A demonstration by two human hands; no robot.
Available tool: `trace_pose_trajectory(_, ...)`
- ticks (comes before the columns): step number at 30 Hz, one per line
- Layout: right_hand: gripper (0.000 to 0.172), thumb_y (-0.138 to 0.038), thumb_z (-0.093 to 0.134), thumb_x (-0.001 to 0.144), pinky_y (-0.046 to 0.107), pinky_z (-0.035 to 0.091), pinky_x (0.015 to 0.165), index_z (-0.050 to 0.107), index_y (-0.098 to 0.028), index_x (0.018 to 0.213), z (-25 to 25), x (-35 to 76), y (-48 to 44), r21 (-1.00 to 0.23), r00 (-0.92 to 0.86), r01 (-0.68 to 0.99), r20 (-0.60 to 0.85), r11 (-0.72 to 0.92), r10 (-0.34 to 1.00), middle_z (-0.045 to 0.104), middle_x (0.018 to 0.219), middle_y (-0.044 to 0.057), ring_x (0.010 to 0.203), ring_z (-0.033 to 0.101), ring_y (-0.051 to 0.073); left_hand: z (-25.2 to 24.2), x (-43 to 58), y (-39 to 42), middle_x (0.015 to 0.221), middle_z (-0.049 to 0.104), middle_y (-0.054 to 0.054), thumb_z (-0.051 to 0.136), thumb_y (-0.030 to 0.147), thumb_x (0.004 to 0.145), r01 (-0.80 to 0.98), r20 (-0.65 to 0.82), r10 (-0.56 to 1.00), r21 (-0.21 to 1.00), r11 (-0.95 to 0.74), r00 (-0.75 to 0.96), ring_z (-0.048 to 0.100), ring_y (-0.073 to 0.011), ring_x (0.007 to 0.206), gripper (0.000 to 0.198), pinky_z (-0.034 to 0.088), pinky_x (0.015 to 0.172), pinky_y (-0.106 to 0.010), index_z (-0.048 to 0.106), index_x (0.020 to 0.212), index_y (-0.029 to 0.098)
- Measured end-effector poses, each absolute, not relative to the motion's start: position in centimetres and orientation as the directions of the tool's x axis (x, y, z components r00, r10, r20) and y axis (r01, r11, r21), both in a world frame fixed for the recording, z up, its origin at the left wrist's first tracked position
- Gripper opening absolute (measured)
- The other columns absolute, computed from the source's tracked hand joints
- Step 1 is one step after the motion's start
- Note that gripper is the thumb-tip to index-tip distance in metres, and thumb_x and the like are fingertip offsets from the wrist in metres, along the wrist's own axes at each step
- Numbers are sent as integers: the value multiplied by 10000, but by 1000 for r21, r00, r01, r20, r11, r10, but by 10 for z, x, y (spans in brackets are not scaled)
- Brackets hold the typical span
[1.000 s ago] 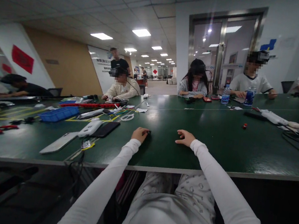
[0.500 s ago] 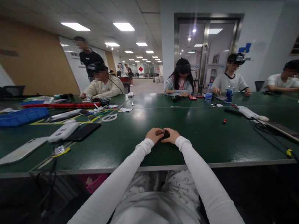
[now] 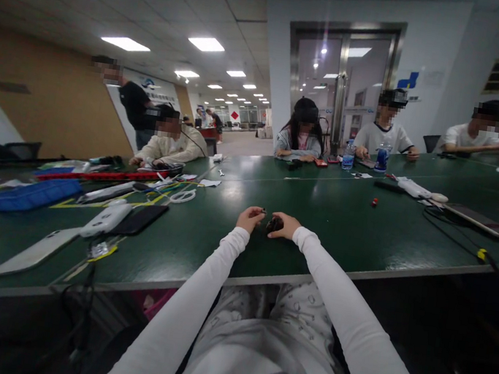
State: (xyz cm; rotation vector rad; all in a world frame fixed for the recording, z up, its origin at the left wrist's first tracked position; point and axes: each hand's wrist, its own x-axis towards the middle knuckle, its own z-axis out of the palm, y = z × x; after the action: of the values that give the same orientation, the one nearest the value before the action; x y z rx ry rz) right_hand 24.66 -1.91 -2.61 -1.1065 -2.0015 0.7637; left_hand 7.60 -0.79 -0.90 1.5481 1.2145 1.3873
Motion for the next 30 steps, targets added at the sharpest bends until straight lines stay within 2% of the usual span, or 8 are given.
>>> trace_pose_trajectory(4, 818, -379, 720, 439, 368, 387, 855, 394, -201, 1167, -26, 246, -18, -776, -379, 449, 284, 443, 881, 507, 1109, 88, 957, 513, 210, -2, 53, 4, 797, 562, -33, 587, 249, 591, -136, 136, 947, 974, -182, -292, 537, -96, 670, 295, 416, 508, -189, 527, 866, 164)
trace_pose_trajectory(8, 810, -373, 719, 445, 377, 386, 858, 395, -204, 1167, -26, 247, -19, -788, -382, 440, 269, 430, 884, 504, 1113, 87, 970, 506, 210, -2, 26, 15, 766, 561, -33, 529, 233, 657, -280, 0, 849, 944, -174, -528, 551, -101, 670, 305, 430, 528, -207, 484, 952, 176)
trace_pose_trajectory(11, 800, -371, 719, 450, 377, 386, 856, 397, -211, 1165, -25, 248, -20, -792, -380, 436, 268, 427, 885, 502, 1116, 83, 969, 505, 210, -4, 12, 21, 764, 563, -38, 466, 236, 712, -276, -24, 808, 945, -173, -588, 555, -109, 669, 303, 436, 541, -228, 448, 1010, 183)
trace_pose_trajectory(16, 801, -384, 715, 453, 380, 382, 858, 396, -207, 1166, -26, 247, -21, -783, -381, 447, 272, 433, 884, 510, 1102, 86, 966, 506, 212, -3, 8, 20, 787, 560, -42, 440, 238, 729, -282, -23, 821, 944, -169, -570, 556, -97, 673, 293, 424, 533, -213, 417, 1017, 191)
trace_pose_trajectory(20, 803, -373, 720, 447, 379, 381, 862, 396, -213, 1163, -27, 247, -20, -789, -372, 440, 273, 428, 887, 511, 1099, 81, 963, 510, 209, 4, 26, 8, 766, 575, -20, 504, 286, 680, -215, 90, 899, 956, -198, -428, 564, -97, 672, 280, 411, 527, -204, 433, 936, 200)
trace_pose_trajectory(25, 763, -332, 717, 470, 375, 386, 855, 403, -217, 1155, -27, 246, -20, -816, -371, 381, 296, 435, 880, 503, 1109, 78, 944, 519, 200, 8, 57, -14, 774, 606, -34, 541, 266, 650, 75, 347, 937, 934, -349, 46, 565, -124, 768, 256, 418, 651, -256, 428, 860, 173)
trace_pose_trajectory(27, 710, -315, 700, 509, 365, 399, 837, 412, -202, 1147, -26, 244, -19, -839, -363, 338, 303, 427, 881, 510, 1094, 83, 924, 527, 192, 5, 65, -20, 779, 612, -37, 532, 242, 659, 163, 388, 896, 890, -425, 214, 559, -126, 805, 221, 402, 740, -286, 426, 839, 168)
trace_pose_trajectory(30, 601, -265, 661, 569, 344, 414, 814, 438, -185, 1121, -27, 242, -16, -881, -308, 277, 298, 384, 904, 527, 1064, 82, 888, 539, 171, 1, 70, -27, 814, 608, -21, 504, 223, 679, 266, 376, 859, 839, -475, 347, 555, -118, 811, 186, 383, 792, -302, 423, 840, 174)
